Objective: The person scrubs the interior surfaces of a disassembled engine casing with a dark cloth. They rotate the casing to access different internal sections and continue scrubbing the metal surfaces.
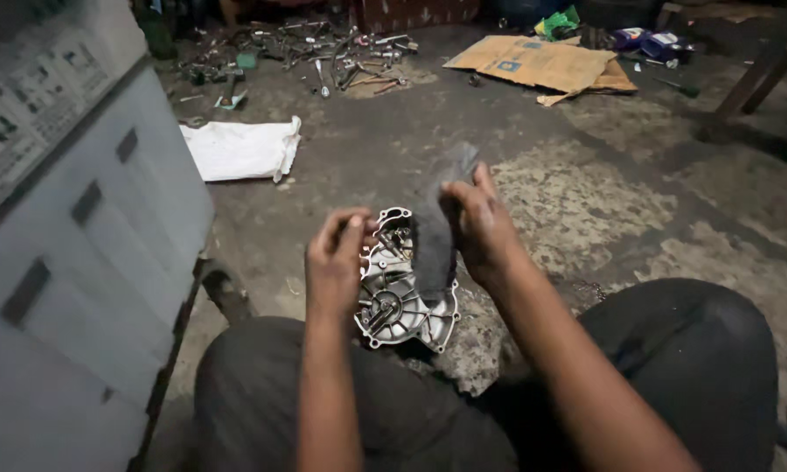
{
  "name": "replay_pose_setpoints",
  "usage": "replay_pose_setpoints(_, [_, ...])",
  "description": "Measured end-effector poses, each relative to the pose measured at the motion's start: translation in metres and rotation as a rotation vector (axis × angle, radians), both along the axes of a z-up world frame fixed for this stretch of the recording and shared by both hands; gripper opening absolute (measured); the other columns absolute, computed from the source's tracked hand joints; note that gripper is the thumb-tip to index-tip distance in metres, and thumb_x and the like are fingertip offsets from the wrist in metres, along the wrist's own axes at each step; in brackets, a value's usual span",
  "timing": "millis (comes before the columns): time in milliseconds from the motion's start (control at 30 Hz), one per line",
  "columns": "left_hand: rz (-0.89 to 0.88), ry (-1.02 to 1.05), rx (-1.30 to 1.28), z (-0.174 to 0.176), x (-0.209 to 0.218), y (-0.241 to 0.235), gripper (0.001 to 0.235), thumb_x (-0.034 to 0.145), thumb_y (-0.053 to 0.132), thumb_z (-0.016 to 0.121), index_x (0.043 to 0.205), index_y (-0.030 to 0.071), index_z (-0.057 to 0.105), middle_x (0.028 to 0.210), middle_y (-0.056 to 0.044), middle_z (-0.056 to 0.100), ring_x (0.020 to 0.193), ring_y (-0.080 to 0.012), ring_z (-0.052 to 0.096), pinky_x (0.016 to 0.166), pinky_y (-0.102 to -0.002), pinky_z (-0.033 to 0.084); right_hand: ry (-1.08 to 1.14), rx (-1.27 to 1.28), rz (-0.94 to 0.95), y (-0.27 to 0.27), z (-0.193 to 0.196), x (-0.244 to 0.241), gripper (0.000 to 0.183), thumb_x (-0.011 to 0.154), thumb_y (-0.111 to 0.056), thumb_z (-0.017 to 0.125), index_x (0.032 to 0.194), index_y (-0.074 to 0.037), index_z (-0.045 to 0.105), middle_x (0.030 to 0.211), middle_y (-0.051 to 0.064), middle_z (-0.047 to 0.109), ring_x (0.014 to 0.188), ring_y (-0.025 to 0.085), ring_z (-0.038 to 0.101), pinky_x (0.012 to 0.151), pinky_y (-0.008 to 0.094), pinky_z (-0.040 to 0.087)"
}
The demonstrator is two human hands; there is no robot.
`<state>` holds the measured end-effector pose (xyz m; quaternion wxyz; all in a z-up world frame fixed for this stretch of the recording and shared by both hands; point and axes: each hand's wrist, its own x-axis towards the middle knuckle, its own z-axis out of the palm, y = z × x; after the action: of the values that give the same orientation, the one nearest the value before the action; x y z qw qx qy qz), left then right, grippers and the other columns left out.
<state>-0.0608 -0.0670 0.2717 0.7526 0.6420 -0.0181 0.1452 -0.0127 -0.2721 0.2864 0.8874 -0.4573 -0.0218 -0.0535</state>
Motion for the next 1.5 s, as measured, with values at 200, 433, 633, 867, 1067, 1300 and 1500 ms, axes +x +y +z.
replay_pose_setpoints(200, [-0.123,-0.310,0.431,0.044,0.048,-0.017,0.026,0.094,0.020,0.071,0.114,0.003,0.075,0.100,-0.007,0.068,0.087,-0.0168,0.064,0.077,-0.030,0.052,0.024,-0.403,0.014,0.011,-0.027,0.037,0.088,0.078,0.002,0.053,0.161,-0.018,0.030,0.132,0.004,0.063,0.075,0.013,0.062,0.055,0.027,0.050])
replay_pose_setpoints(433, [-0.369,-0.360,0.464,0.028,0.101,-0.042,0.038,0.086,0.020,0.077,0.119,0.003,0.069,0.118,-0.012,0.064,0.110,-0.0248,0.069,0.095,-0.035,0.055,-0.316,-0.492,-0.215,-0.007,-0.082,0.078,0.058,0.087,0.010,0.066,0.133,-0.007,0.035,0.122,0.010,0.056,0.108,0.011,0.060,0.080,0.027,0.058])
replay_pose_setpoints(633, [-0.312,-0.234,0.245,-0.024,0.141,-0.071,0.017,0.092,0.009,0.070,0.107,0.005,0.075,0.104,-0.012,0.064,0.102,-0.0246,0.070,0.092,-0.032,0.055,-0.211,-0.458,-0.132,-0.022,-0.149,0.124,0.014,0.107,-0.004,0.064,0.117,0.005,0.062,0.109,0.011,0.065,0.100,0.018,0.061,0.088,0.028,0.053])
replay_pose_setpoints(867, [-0.075,-0.215,0.321,-0.051,0.168,-0.062,0.023,0.091,0.000,0.063,0.109,0.007,0.074,0.105,-0.008,0.061,0.094,-0.0192,0.064,0.080,-0.029,0.053,-0.296,-0.649,-0.291,0.019,-0.161,0.133,0.045,0.104,-0.011,0.056,0.142,0.004,0.037,0.139,0.011,0.049,0.127,0.018,0.049,0.105,0.029,0.042])
replay_pose_setpoints(1067, [-0.164,-0.460,0.775,-0.055,0.169,-0.068,0.039,0.081,0.001,0.069,0.117,0.016,0.076,0.106,-0.001,0.076,0.102,-0.0151,0.065,0.086,-0.033,0.052,0.002,-0.298,-0.152,0.003,-0.167,0.135,0.036,0.100,-0.028,0.055,0.128,-0.004,0.052,0.108,0.004,0.062,0.098,0.015,0.063,0.078,0.029,0.057])
replay_pose_setpoints(1300, [-0.298,-0.425,0.929,-0.045,0.157,-0.066,0.033,0.095,0.006,0.068,0.124,0.017,0.075,0.108,0.000,0.076,0.092,-0.0161,0.063,0.083,-0.034,0.048,0.291,0.048,0.082,-0.028,-0.157,0.128,0.021,0.097,-0.021,0.066,0.109,-0.007,0.057,0.100,0.004,0.061,0.092,0.017,0.062,0.078,0.032,0.058])
replay_pose_setpoints(1500, [-0.387,-0.531,0.887,-0.035,0.136,-0.069,0.043,0.084,0.008,0.068,0.126,0.018,0.073,0.115,-0.001,0.076,0.099,-0.0163,0.067,0.086,-0.035,0.050,0.595,0.274,0.075,-0.031,-0.144,0.116,0.064,0.081,-0.060,0.054,0.115,-0.005,0.063,0.109,0.012,0.069,0.096,0.024,0.071,0.076,0.038,0.066])
